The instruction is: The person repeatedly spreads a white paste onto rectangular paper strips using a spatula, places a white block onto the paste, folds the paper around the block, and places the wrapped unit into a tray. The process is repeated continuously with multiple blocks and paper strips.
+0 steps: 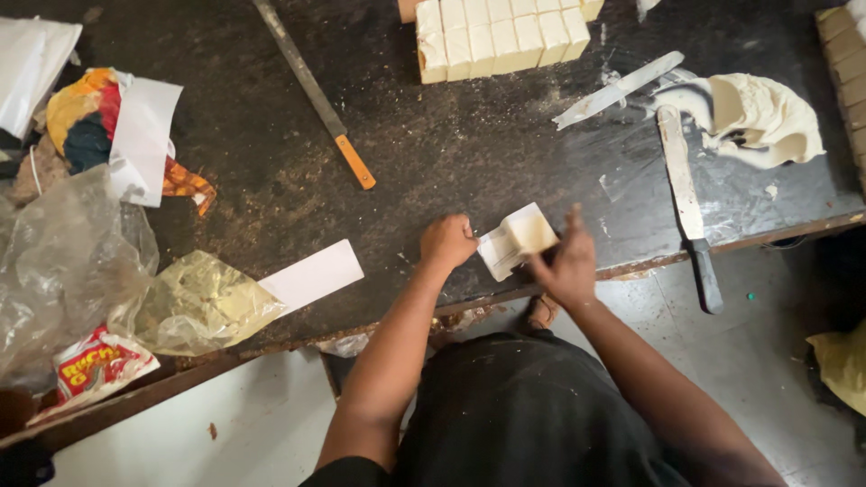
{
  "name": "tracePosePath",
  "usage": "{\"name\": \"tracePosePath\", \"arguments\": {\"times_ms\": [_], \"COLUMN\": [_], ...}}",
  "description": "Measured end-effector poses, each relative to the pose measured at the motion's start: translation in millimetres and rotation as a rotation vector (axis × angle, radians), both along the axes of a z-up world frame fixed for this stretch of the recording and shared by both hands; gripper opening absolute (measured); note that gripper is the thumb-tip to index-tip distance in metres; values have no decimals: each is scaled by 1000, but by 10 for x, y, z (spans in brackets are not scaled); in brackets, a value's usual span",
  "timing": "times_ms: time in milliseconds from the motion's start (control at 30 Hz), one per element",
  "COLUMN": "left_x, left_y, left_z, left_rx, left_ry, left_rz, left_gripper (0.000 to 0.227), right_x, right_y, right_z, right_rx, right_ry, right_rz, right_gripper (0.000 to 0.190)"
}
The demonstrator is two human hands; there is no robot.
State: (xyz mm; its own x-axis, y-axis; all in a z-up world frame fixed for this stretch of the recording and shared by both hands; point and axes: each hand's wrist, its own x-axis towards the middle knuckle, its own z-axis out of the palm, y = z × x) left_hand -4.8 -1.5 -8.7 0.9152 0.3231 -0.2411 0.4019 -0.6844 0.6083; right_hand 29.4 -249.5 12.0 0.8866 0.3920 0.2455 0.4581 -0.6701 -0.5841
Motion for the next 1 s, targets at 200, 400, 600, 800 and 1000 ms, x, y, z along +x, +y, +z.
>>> {"name": "tracePosePath", "arguments": {"times_ms": [200,400,600,800,1000], "left_x": [5,-6,-65,-434,-1146], "left_y": [8,11,102,289,-47], "left_z": [-51,-35,-54,-102,-220], "left_rx": [7,-2,-57,-391,-1008], "left_ry": [-37,-3,-67,-287,-319], "left_rz": [-18,-23,-41,87,637], "left_gripper": [17,14,14,23,28], "right_x": [96,-238,-320,-255,-599], "right_y": [-113,172,199,211,636], "right_z": [-164,-66,1,-151,57], "right_rx": [-185,-215,-98,23,-204], "right_ry": [107,-59,-141,106,82], "right_rz": [-6,71,156,186,268], "right_gripper": [62,68,85,48,59]}}
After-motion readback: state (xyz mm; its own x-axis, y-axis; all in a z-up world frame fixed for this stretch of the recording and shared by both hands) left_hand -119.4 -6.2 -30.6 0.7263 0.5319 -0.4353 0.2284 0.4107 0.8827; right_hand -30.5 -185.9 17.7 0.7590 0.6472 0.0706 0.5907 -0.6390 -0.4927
